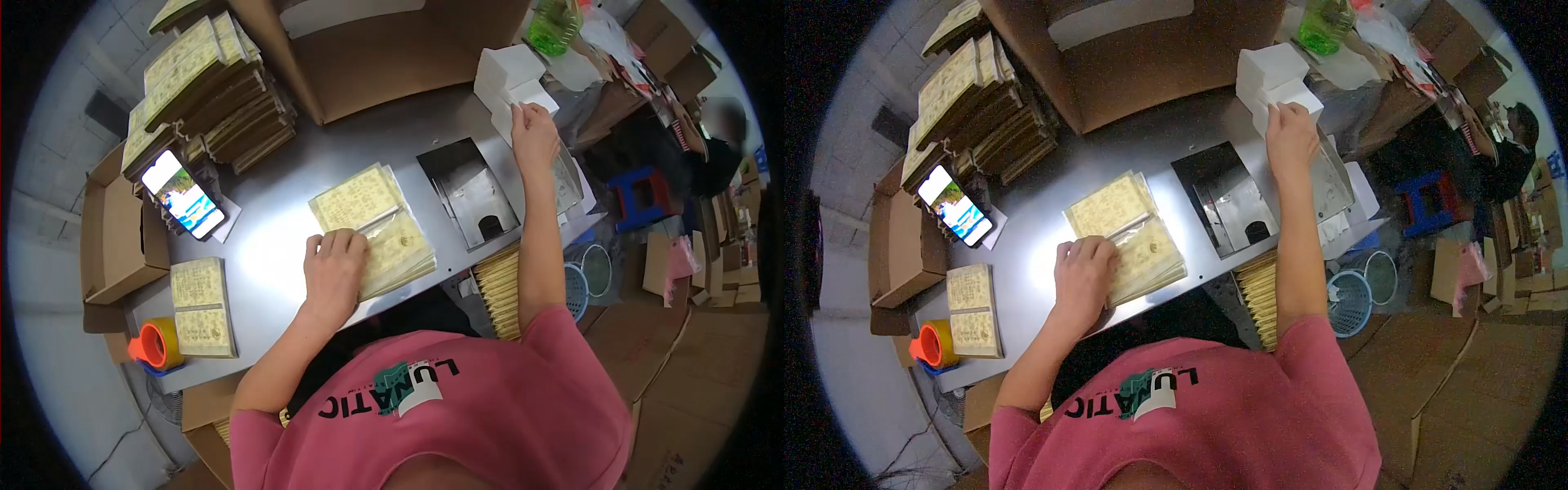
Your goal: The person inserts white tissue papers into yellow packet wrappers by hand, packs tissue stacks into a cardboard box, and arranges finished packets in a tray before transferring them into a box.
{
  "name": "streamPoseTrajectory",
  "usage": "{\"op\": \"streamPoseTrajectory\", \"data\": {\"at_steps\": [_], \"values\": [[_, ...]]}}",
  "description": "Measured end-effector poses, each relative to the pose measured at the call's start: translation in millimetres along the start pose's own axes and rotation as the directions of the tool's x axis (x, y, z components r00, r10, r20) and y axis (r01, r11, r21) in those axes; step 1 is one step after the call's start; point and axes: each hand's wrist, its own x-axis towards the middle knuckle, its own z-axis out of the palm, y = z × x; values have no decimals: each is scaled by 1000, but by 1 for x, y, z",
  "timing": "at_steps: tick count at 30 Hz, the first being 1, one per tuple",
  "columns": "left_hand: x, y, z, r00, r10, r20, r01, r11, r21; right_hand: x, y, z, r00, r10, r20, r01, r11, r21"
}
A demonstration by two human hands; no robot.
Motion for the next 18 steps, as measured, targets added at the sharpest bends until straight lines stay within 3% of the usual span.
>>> {"op": "streamPoseTrajectory", "data": {"at_steps": [3, 5, 9, 11, 12, 14, 15, 16, 17, 18], "values": [[2, 4, -4, 1000, -10, -29, 12, 997, 70, 5, 13, 4, 1000, -16, -12, 17, 995, 99], [6, 3, -7, 995, -51, -81, 54, 998, 30, 17, 23, 4, 993, -33, 116, 3, 968, 251], [7, -2, -13, 995, -75, -72, 73, 997, -34, 18, 27, 3, 973, 58, 223, -120, 953, 277], [12, -7, -18, 981, -177, 74, 189, 960, -205, 5, 10, -7, 996, 48, -70, -25, 955, 294], [16, -9, -19, 980, -185, 71, 196, 958, -207, -5, -5, -15, 997, 40, -67, -19, 955, 296], [21, -15, -19, 963, -163, 214, 213, 949, -234, -39, -42, -28, 969, 183, 166, -246, 626, 740], [22, -16, -18, 957, -179, 228, 232, 945, -232, -60, -55, -16, 958, 100, 270, -284, 491, 823], [25, -15, -18, 984, -138, 114, 162, 959, -233, -82, -69, -5, 935, 6, 355, -336, 343, 877], [26, -13, -17, 996, -90, -2, 87, 970, -226, -99, -99, -21, 908, -110, 405, -300, 504, 810], [27, -9, -19, 997, -75, -21, 68, 971, -229, -118, -108, -10, 883, -255, 394, -270, 409, 871]]}}
